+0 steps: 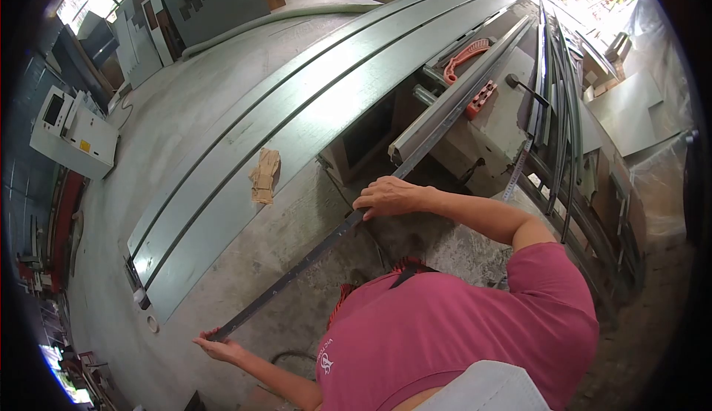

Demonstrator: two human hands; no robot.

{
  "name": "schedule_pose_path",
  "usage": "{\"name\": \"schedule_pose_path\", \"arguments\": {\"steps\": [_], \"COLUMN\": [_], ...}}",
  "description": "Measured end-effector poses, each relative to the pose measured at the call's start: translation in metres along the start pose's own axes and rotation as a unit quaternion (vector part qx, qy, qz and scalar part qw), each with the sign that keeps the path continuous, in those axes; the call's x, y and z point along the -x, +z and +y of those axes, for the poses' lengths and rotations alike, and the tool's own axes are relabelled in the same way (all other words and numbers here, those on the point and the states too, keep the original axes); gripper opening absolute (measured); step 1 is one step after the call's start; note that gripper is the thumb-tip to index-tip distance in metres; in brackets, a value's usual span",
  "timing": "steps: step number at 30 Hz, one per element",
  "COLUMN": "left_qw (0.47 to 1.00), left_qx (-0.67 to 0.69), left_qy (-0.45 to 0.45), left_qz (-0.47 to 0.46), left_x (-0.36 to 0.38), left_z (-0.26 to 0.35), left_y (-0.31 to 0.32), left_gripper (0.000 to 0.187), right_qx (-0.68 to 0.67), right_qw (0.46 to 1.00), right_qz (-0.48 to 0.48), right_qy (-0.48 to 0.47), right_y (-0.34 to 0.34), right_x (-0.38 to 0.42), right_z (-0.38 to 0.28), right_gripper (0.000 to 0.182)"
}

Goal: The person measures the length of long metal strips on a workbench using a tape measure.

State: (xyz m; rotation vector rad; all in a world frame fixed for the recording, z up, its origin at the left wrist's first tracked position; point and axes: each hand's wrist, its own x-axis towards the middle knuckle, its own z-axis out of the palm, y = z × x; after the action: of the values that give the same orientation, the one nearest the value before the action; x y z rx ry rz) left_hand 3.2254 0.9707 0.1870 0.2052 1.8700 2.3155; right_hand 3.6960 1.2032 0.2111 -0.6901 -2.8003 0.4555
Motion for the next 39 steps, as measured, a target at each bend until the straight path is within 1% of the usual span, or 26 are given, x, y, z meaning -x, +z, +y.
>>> {"name": "schedule_pose_path", "arguments": {"steps": [6, 9, 10, 12, 13, 14, 16, 19, 21, 23, 26, 28, 29, 31, 34, 37, 39], "left_qw": [1.000, 0.999, 0.999, 0.999, 0.999, 0.998, 0.998, 0.998, 0.999, 0.999, 0.999, 0.998, 0.999, 0.999, 0.999, 0.999, 0.999], "left_qx": [0.001, -0.022, -0.024, -0.036, -0.039, -0.043, -0.053, -0.048, -0.027, -0.025, -0.026, -0.028, -0.018, -0.008, -0.007, -0.007, 0.012], "left_qy": [-0.008, -0.025, -0.029, -0.027, -0.032, -0.036, -0.040, -0.042, -0.025, -0.025, -0.028, -0.032, -0.031, -0.029, -0.020, -0.021, -0.016], "left_qz": [-0.008, -0.003, -0.006, -0.006, -0.007, -0.007, 0.003, 0.024, 0.017, 0.020, 0.027, 0.034, 0.031, 0.034, 0.039, 0.043, 0.035], "left_x": [0.028, 0.045, 0.051, 0.063, 0.068, 0.074, 0.085, 0.090, 0.093, 0.102, 0.120, 0.133, 0.137, 0.146, 0.158, 0.162, 0.169], "left_z": [-0.010, -0.016, -0.017, -0.018, -0.019, -0.019, -0.014, -0.015, -0.017, -0.018, -0.011, -0.012, -0.013, -0.014, -0.015, -0.024, -0.030], "left_y": [0.028, 0.037, 0.042, 0.053, 0.057, 0.061, 0.068, 0.069, 0.069, 0.073, 0.082, 0.086, 0.087, 0.089, 0.089, 0.087, 0.090], "left_gripper": [0.048, 0.049, 0.049, 0.049, 0.049, 0.049, 0.048, 0.047, 0.047, 0.047, 0.047, 0.047, 0.047, 0.048, 0.047, 0.046, 0.045], "right_qx": [-0.017, -0.052, -0.053, -0.015, -0.009, -0.012, 0.081, 0.101, 0.106, 0.111, 0.125, 0.139, 0.138, 0.144, 0.140, 0.149, 0.151], "right_qw": [0.999, 0.995, 0.995, 0.998, 0.997, 0.997, 0.993, 0.992, 0.992, 0.991, 0.991, 0.988, 0.989, 0.988, 0.988, 0.987, 0.987], "right_qz": [-0.016, -0.042, -0.043, 0.043, 0.037, 0.034, 0.053, 0.052, 0.054, 0.060, 0.033, 0.047, 0.044, 0.026, 0.023, -0.004, 0.000], "right_qy": [0.026, 0.077, 0.077, 0.042, 0.066, 0.066, 0.060, 0.046, 0.044, 0.039, 0.040, 0.039, 0.034, 0.054, 0.064, 0.056, 0.049], "right_y": [-0.012, -0.019, -0.021, -0.024, -0.026, -0.028, -0.033, -0.043, -0.048, -0.055, -0.062, -0.066, -0.069, -0.074, -0.080, -0.086, -0.088], "right_x": [0.016, 0.025, 0.029, 0.037, 0.041, 0.044, 0.049, 0.049, 0.049, 0.049, 0.055, 0.060, 0.063, 0.068, 0.071, 0.074, 0.080], "right_z": [0.025, 0.034, 0.040, 0.046, 0.047, 0.047, 0.047, 0.048, 0.050, 0.054, 0.061, 0.067, 0.070, 0.074, 0.079, 0.086, 0.096], "right_gripper": [0.031, 0.026, 0.026, 0.025, 0.026, 0.026, 0.026, 0.028, 0.029, 0.030, 0.031, 0.032, 0.032, 0.028, 0.028, 0.027, 0.026]}}
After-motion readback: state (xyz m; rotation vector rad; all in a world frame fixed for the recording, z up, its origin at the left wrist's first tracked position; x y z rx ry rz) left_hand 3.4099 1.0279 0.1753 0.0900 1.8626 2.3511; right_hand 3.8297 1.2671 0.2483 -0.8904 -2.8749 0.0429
